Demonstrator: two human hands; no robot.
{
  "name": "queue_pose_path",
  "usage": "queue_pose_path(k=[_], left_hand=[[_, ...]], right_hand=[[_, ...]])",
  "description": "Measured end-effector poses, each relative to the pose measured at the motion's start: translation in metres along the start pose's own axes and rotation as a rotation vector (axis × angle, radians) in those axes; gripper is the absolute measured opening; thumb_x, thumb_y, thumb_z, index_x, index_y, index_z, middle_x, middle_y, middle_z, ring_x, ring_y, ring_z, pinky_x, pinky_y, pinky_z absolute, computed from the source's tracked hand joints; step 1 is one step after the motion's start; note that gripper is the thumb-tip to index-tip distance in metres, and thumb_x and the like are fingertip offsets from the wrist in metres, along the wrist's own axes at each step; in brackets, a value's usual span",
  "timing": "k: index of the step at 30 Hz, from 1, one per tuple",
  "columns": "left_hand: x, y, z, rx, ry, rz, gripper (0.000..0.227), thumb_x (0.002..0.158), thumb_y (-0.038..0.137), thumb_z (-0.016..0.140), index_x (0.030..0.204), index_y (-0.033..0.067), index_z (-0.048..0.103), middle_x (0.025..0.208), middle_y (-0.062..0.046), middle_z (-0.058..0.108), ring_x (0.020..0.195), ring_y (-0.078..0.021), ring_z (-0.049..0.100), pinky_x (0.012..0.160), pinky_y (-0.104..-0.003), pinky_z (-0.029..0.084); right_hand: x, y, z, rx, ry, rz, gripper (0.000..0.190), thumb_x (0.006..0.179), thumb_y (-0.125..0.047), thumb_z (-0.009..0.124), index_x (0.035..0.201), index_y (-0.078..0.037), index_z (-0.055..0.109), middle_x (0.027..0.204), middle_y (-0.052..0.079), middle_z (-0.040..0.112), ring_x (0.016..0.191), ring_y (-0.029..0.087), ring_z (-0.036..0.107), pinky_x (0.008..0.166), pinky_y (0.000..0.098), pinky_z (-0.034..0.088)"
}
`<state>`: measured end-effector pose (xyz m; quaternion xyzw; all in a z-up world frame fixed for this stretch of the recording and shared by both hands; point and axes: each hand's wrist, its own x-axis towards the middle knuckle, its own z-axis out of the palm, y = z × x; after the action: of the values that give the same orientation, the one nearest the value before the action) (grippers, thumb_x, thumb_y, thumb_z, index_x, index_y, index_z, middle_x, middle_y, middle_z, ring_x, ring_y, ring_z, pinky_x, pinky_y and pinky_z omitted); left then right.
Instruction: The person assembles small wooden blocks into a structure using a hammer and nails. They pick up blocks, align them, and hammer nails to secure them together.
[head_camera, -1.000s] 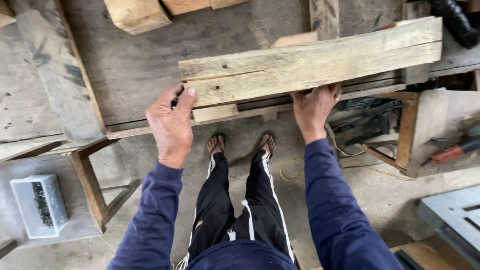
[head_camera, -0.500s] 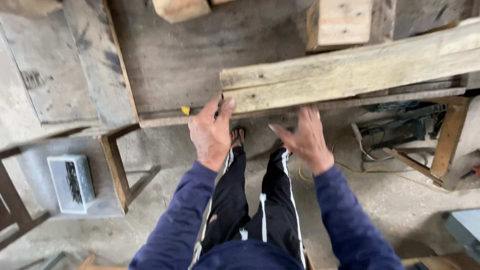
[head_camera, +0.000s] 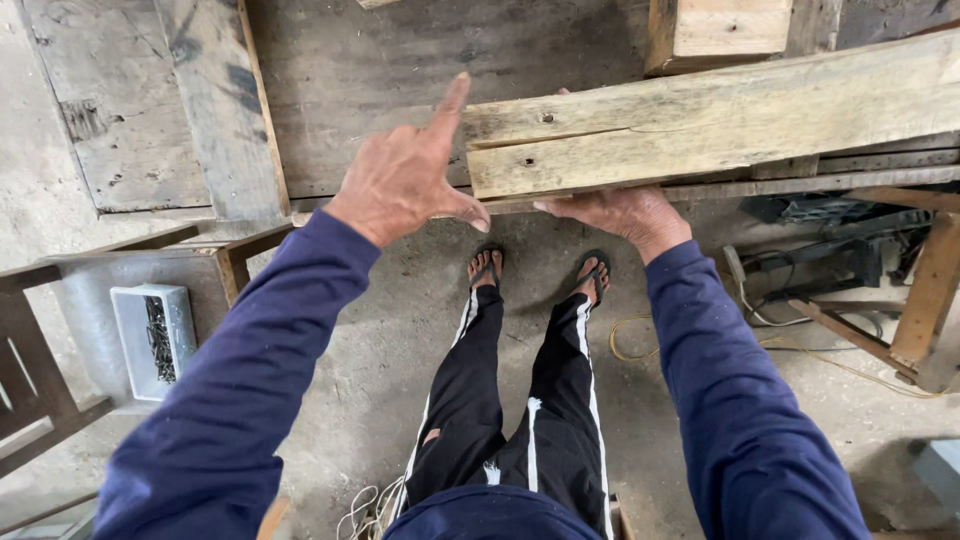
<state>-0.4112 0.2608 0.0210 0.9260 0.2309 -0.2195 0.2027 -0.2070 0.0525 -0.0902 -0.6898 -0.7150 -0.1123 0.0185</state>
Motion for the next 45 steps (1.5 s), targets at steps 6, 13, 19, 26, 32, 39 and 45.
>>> queue_pose_path(k=[6,13,19,26,32,39,45], left_hand=[[0.005,0.017,-0.003,-0.051,0.145,0.106,0.130,0.065,0.062,0.092,0.156,0.0007,0.023,0.072,-0.019,0.069,0.064,-0.0327,0.071,0.066,-0.040,0.059],[0.001,0.003,0.007,-0.394,0.106,0.066,0.127,0.059,0.042,0.098,0.160,0.0196,0.025,0.080,-0.016,0.075,0.080,-0.0306,0.076,0.083,-0.042,0.060],[0.003,-0.004,0.020,-0.553,0.294,0.287,0.130,0.058,0.043,0.101,0.161,0.0237,0.025,0.115,-0.015,0.079,0.099,-0.0324,0.076,0.098,-0.044,0.054],[0.001,-0.007,0.019,-0.575,0.152,0.126,0.130,0.056,0.044,0.098,0.161,0.0287,0.024,0.090,-0.010,0.078,0.084,-0.0275,0.078,0.089,-0.041,0.061],[-0.001,-0.002,0.014,-0.511,0.165,0.134,0.130,0.058,0.046,0.099,0.161,0.0272,0.022,0.069,-0.007,0.068,0.067,-0.0257,0.073,0.076,-0.042,0.061],[0.000,-0.001,0.011,-0.426,0.151,0.158,0.130,0.058,0.050,0.097,0.160,0.0182,0.020,0.066,-0.010,0.067,0.064,-0.0295,0.073,0.067,-0.041,0.062],[0.001,-0.001,0.011,-0.387,0.191,0.212,0.121,0.065,0.038,0.096,0.157,0.0100,0.023,0.071,-0.016,0.071,0.071,-0.0355,0.074,0.070,-0.045,0.060]], right_hand=[[-0.020,-0.003,0.037,0.095,0.060,-0.011,0.068,0.103,-0.070,0.051,0.160,-0.041,0.031,0.167,0.001,0.036,0.152,0.029,0.035,0.123,0.0543,0.034],[-0.037,0.000,0.055,-0.287,0.054,-0.134,0.062,0.109,-0.069,0.037,0.160,-0.052,0.006,0.166,0.001,0.042,0.149,0.030,0.040,0.120,0.0555,0.040],[-0.037,-0.002,0.059,-0.301,-0.074,-0.149,0.069,0.110,-0.072,0.037,0.168,-0.047,0.007,0.171,-0.002,0.036,0.155,0.026,0.036,0.126,0.0542,0.036],[-0.040,-0.002,0.062,-0.414,-0.003,-0.186,0.069,0.106,-0.075,0.033,0.163,-0.053,0.002,0.172,-0.002,0.033,0.156,0.026,0.033,0.127,0.0552,0.028],[-0.040,0.002,0.055,-0.402,-0.001,-0.205,0.074,0.105,-0.074,0.035,0.167,-0.046,0.004,0.172,0.002,0.035,0.156,0.027,0.033,0.127,0.0549,0.029],[-0.044,0.003,0.060,-0.295,-0.014,-0.179,0.077,0.108,-0.071,0.037,0.169,-0.043,-0.001,0.175,0.002,0.031,0.160,0.028,0.031,0.132,0.0522,0.029],[-0.038,0.000,0.053,-0.412,0.058,-0.193,0.077,0.105,-0.076,0.036,0.165,-0.045,-0.001,0.171,0.003,0.029,0.155,0.029,0.030,0.127,0.0553,0.028]])
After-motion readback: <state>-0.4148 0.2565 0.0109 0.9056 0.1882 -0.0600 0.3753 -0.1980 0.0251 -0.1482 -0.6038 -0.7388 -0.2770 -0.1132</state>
